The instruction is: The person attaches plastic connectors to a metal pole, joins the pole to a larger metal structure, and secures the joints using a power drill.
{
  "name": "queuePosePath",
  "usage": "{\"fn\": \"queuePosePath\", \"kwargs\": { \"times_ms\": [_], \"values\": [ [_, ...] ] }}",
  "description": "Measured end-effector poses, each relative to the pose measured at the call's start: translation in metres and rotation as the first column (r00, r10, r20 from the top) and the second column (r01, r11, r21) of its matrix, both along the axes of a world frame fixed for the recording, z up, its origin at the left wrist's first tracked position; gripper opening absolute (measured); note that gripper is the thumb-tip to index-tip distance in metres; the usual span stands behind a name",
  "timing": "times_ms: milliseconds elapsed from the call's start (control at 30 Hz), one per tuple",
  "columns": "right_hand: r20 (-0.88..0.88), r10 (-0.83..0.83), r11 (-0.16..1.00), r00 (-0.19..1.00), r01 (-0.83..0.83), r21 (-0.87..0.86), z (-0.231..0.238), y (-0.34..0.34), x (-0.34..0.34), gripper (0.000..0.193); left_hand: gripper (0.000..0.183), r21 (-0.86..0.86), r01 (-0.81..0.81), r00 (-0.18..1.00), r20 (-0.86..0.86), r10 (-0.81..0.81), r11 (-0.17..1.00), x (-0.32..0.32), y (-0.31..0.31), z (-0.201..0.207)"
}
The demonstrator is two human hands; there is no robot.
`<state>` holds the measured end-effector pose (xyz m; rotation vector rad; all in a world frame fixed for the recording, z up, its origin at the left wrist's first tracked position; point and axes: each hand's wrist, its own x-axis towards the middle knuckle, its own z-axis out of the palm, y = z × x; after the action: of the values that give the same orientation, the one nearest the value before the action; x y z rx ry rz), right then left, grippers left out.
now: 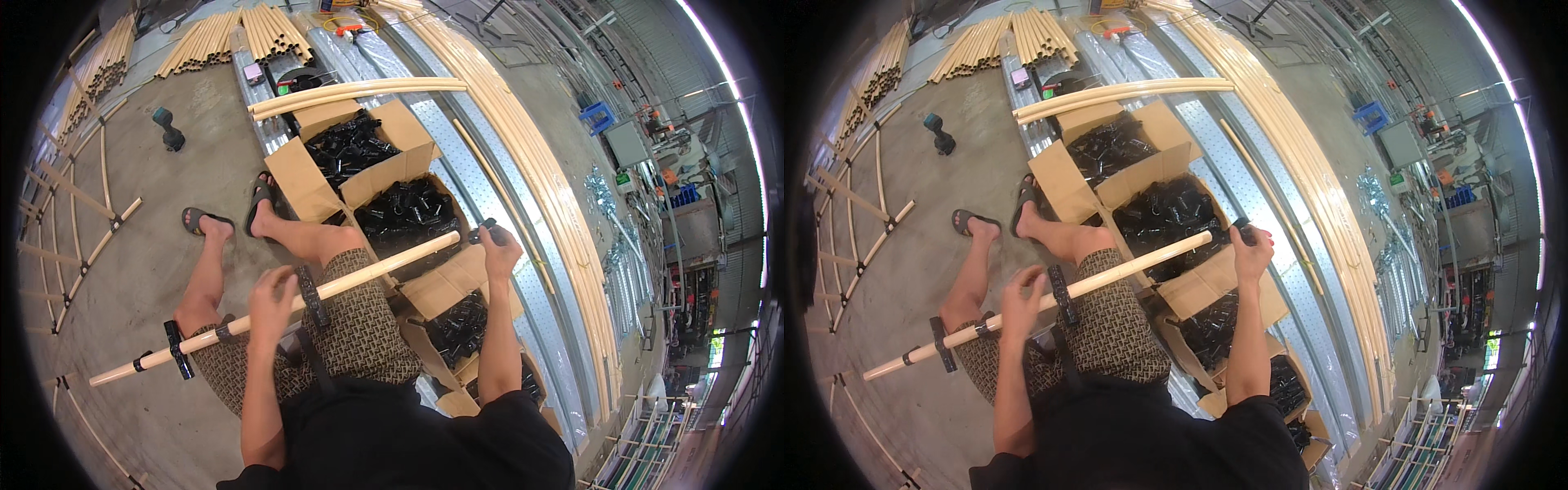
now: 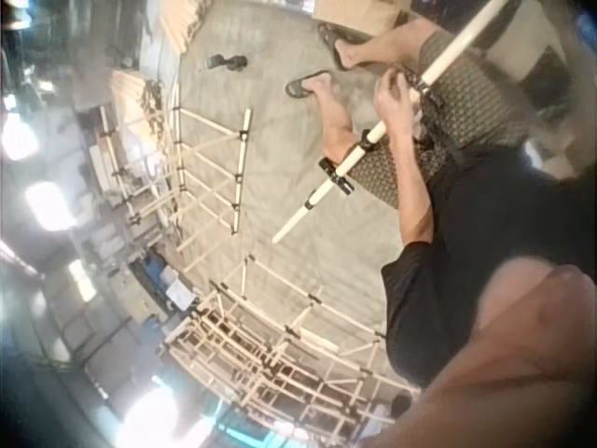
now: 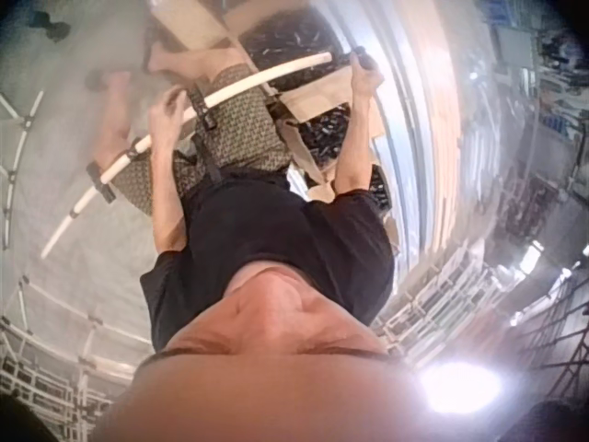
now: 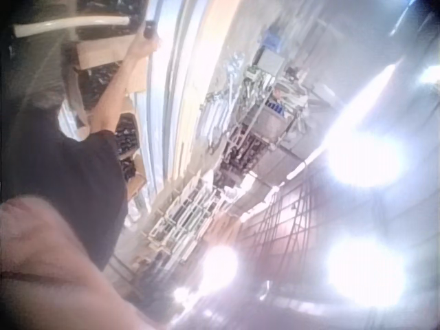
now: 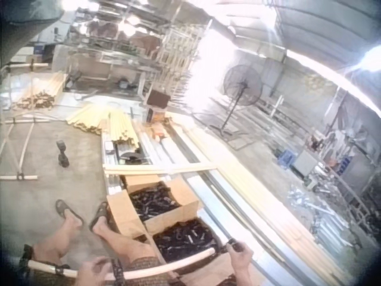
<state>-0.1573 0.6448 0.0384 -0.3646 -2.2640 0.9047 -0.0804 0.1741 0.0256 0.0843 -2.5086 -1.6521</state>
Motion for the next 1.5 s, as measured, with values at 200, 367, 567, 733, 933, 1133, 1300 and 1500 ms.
{"fn": "queuePosePath", "kwargs": {
  "times_ms": [200,367,567,733,933,1133,1300,1500],
  "values": [
    [0.056,0.042,0.969,0.998,-0.054,0.240,-0.017,-0.025,-0.010,0.032,0.037,-0.215,0.149,0.964,0.248,-0.094,0.965,0.013,-0.030,-0.030],
    [0.123,0.049,0.977,0.991,-0.073,0.198,0.001,-0.036,-0.015,0.036,0.047,-0.353,0.267,0.912,0.393,-0.117,0.897,0.018,-0.030,-0.019],
    [0.289,0.102,0.950,0.952,-0.179,0.256,-0.017,-0.025,-0.025,0.047,0.040,-0.291,0.311,0.925,0.312,-0.218,0.905,0.020,-0.029,-0.019],
    [0.493,0.017,0.940,0.870,-0.181,0.288,0.004,-0.037,-0.026,0.047,0.035,-0.273,0.320,0.927,0.289,-0.240,0.907,0.025,-0.031,-0.012],
    [0.536,0.079,0.971,0.841,-0.186,0.149,0.006,-0.041,-0.031,0.047,0.038,-0.343,0.279,0.952,0.222,-0.212,0.897,0.026,-0.024,-0.018],
    [0.466,0.082,0.947,0.881,-0.215,0.240,0.008,-0.108,-0.020,0.046,0.041,-0.375,0.206,0.976,0.149,-0.160,0.904,0.033,-0.024,-0.026],
    [0.515,0.063,0.937,0.855,-0.228,0.264,0.000,-0.104,-0.019,0.049,0.042,-0.450,0.080,0.994,-0.032,-0.105,0.889,0.046,-0.020,-0.043],
    [0.429,0.176,0.938,0.886,-0.283,0.199,0.023,-0.123,-0.011,0.039,0.038,-0.429,0.036,0.987,-0.127,-0.100,0.903,0.049,-0.020,-0.034]
  ]
}}
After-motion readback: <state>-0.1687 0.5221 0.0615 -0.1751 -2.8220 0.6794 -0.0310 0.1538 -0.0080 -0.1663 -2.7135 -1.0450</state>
